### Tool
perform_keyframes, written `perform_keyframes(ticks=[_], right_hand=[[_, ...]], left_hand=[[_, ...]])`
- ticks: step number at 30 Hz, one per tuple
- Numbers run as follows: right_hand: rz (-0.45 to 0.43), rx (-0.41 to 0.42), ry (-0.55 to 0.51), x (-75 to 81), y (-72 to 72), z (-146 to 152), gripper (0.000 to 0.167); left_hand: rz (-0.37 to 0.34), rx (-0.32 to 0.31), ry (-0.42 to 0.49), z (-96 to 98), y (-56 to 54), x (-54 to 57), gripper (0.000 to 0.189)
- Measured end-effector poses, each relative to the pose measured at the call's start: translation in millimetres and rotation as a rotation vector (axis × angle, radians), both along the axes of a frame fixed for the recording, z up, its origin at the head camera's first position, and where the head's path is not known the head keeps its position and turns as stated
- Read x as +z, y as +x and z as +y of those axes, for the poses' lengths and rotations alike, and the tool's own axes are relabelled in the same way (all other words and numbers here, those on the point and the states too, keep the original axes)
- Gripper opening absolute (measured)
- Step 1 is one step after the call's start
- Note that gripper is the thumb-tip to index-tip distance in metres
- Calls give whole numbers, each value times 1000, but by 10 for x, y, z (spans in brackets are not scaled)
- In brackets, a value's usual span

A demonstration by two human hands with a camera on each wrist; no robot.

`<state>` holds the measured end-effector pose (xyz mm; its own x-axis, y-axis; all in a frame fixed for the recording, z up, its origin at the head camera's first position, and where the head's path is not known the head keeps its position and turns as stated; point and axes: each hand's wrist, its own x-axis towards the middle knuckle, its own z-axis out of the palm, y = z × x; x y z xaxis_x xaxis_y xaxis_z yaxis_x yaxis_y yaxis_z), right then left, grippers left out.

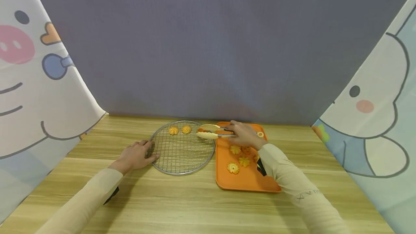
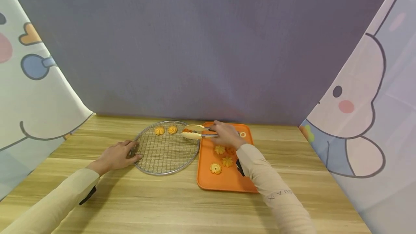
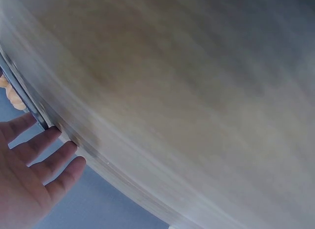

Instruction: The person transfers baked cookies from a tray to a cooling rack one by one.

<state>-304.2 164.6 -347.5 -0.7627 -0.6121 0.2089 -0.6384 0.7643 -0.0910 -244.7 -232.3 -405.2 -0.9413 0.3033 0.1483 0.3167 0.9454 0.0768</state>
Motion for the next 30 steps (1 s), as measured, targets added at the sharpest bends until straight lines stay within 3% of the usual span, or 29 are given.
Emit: perform_keyframes(ticks=[12,30], right_hand=[[-21,-43,52,-66,-96,-212,40],[-36,-75,61,-131,-139,-234,44]], left_hand=[[4,-2,-5,9,3,1,61],[-2,-3,-9,5,-3,-2,61]])
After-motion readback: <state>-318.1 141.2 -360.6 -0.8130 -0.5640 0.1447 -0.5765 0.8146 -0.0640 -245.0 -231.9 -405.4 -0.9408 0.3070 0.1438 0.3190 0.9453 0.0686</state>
